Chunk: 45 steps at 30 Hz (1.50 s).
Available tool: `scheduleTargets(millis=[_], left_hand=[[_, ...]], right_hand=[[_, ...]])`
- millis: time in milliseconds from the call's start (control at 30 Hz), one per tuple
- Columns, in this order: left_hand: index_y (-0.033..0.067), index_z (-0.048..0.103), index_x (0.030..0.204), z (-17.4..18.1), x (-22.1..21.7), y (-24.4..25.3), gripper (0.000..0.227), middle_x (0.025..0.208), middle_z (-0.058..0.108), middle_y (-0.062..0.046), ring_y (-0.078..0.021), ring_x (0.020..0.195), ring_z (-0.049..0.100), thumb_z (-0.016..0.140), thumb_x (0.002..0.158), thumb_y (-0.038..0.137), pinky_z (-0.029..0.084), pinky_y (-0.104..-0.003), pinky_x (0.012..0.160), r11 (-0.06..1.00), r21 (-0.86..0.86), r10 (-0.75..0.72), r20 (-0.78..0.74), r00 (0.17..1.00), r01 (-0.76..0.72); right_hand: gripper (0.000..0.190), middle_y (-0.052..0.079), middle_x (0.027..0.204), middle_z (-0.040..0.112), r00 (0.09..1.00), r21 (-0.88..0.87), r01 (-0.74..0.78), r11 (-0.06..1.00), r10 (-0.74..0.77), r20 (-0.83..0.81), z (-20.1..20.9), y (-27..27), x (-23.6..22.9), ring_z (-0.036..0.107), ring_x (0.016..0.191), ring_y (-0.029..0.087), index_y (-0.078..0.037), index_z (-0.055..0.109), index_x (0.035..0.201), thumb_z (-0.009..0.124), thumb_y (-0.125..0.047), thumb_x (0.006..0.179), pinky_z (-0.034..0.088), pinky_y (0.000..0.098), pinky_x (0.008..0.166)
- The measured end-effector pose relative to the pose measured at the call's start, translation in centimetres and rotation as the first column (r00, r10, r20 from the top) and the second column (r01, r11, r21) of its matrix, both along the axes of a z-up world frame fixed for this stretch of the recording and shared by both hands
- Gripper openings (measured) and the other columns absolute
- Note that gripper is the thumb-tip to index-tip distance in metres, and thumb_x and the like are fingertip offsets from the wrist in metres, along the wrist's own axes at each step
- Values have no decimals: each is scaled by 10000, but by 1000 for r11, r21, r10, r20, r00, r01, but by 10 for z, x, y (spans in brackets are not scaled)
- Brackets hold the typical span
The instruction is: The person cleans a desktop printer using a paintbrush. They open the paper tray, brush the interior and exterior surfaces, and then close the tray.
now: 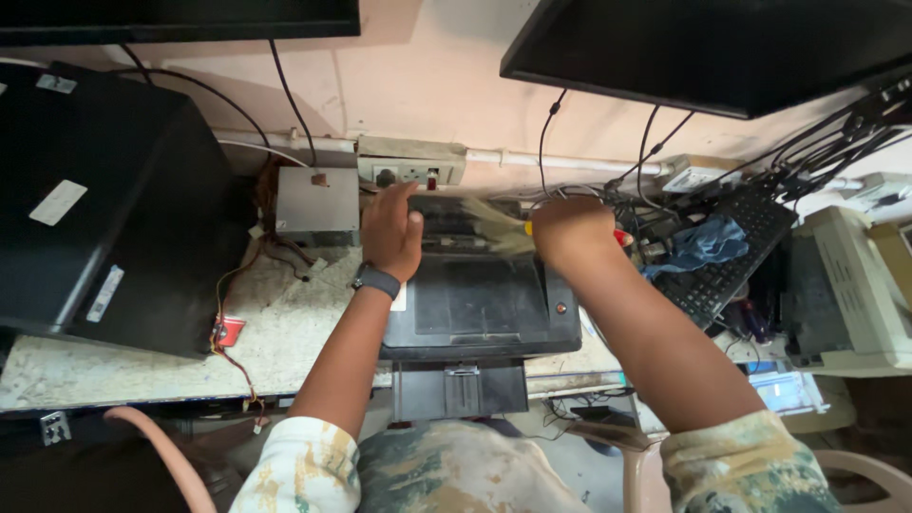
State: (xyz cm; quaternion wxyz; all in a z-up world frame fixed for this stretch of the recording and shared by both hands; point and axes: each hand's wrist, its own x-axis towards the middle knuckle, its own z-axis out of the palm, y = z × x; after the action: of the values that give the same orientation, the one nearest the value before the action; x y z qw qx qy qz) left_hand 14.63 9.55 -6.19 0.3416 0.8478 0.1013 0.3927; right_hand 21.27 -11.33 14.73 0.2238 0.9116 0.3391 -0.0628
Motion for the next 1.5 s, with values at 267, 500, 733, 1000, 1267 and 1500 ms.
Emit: scheduleTargets(millis=[267,500,733,1000,1267,1500], left_hand=[[24,552,1409,1,-1,-3,726,1365,596,-201,-440,1298,503,234,1079,587,380,-524,1134,985,-165,-29,72,997,40],[16,550,1419,1,-3,-5,757,1399,577,-226,-454,1339,474,207,1093,608,349,-536,1158,992,-126,-17,88,996,28],[28,546,1409,4,-3,-1,786,1381,590,-213,-436,1315,487,196,1077,648,362,-511,1143,986,-158,-42,96,995,57],[12,525,1442,-7,-1,-1,831,1422,541,-227,-435,1353,455,144,1078,654,363,-507,1149,968,-249,-14,105,994,40],[24,543,1410,-12,-2,0,826,1411,577,-206,-424,1360,452,134,1086,664,310,-504,1181,955,-286,-39,131,991,76],[-8,473,1472,-16,-7,3,796,1465,523,-180,-328,1407,463,188,1093,631,315,-443,1218,867,-479,-12,263,965,141]], right_hand=[[274,119,1093,727,969,-52,106,993,-114,-219,22,-4,1,703,1009,358,-189,750,1151,660,-186,893,577,492,815],[376,104,1125,707,952,10,-50,999,51,-302,27,-2,-12,698,1025,355,-367,653,1306,627,-280,941,554,510,862],[301,88,1123,730,994,-66,-8,998,1,-108,32,-16,2,711,1051,320,-298,726,1216,630,-229,939,582,456,859],[343,124,1204,707,971,59,6,998,8,-241,16,-18,10,684,1094,340,-242,691,1272,633,-220,934,557,468,903],[339,113,1087,772,892,213,386,897,-304,-336,43,-126,18,736,960,322,-234,714,1294,646,-326,975,578,440,868],[282,136,1053,752,975,726,-62,685,196,-101,-31,-99,-19,700,930,351,-110,759,1115,681,-304,925,551,439,802]])
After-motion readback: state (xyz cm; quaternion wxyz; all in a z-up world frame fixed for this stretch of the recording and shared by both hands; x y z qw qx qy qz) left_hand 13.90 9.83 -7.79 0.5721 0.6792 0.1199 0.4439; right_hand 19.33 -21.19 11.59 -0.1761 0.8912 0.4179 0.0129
